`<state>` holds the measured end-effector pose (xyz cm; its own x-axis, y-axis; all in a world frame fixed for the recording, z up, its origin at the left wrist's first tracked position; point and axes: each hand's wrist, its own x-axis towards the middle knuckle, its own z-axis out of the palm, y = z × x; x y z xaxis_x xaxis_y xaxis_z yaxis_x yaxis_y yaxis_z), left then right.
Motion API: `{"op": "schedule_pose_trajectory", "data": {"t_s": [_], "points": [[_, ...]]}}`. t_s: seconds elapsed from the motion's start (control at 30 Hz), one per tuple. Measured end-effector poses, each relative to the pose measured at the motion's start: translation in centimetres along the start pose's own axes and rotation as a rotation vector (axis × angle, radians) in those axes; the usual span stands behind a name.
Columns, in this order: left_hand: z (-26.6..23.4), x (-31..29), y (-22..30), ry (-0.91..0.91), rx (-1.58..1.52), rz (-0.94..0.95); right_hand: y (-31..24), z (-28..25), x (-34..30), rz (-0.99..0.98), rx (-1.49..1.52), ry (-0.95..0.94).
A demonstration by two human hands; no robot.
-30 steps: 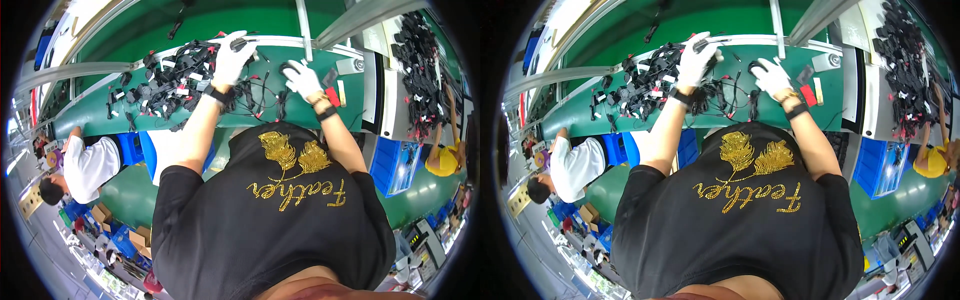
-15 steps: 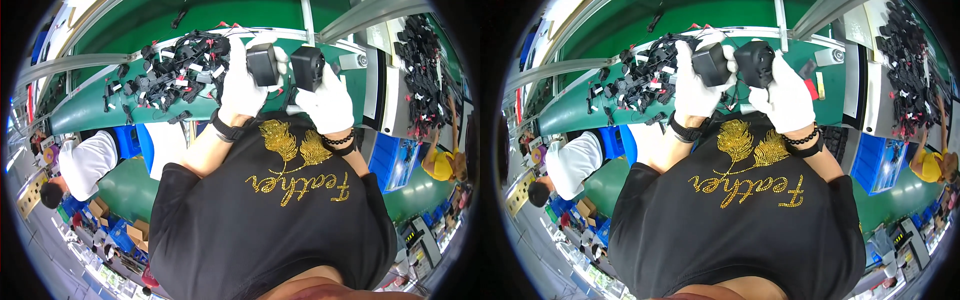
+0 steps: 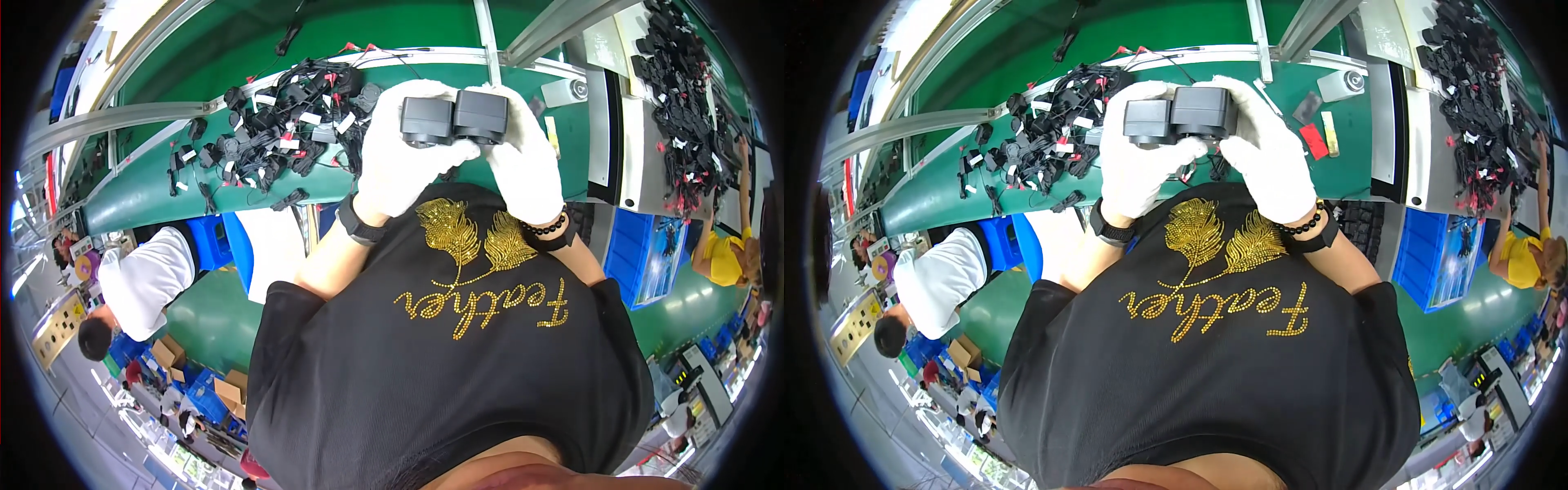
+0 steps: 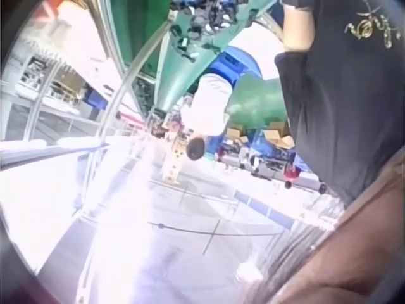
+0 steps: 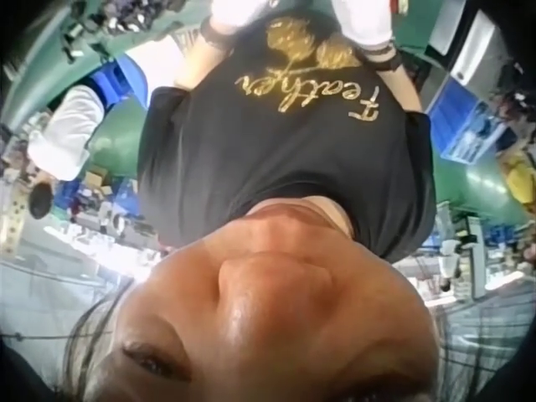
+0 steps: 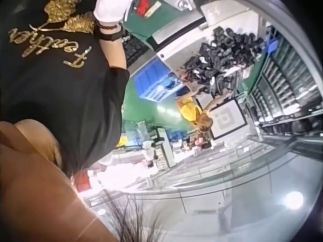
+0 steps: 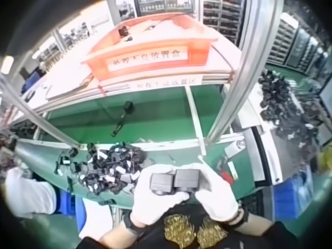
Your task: The person picks up a power adapter, turns it over, and wipes it with a cotton swab before picking up a second adapter and placing both into a plastic bin. This process is repeated with several more pairs of power adapters from the table.
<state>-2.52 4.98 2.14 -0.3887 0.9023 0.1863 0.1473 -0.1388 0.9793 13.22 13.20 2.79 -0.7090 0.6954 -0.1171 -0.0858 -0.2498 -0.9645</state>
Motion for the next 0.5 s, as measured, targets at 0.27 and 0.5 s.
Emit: {"op": "schedule_pose_trajectory", "data": {"t_s": [0.27,0.5], "points": [[0.6,-1.2,-0.1,0.115,0.047,-0.038,-0.4,0.8,-1.2,-0.254,-0.458,0.079],[1.9,-1.8,-0.6,0.169,0.027,0.222,0.0,3.7,-1.4,-0.231,-0.059,0.146]]}}
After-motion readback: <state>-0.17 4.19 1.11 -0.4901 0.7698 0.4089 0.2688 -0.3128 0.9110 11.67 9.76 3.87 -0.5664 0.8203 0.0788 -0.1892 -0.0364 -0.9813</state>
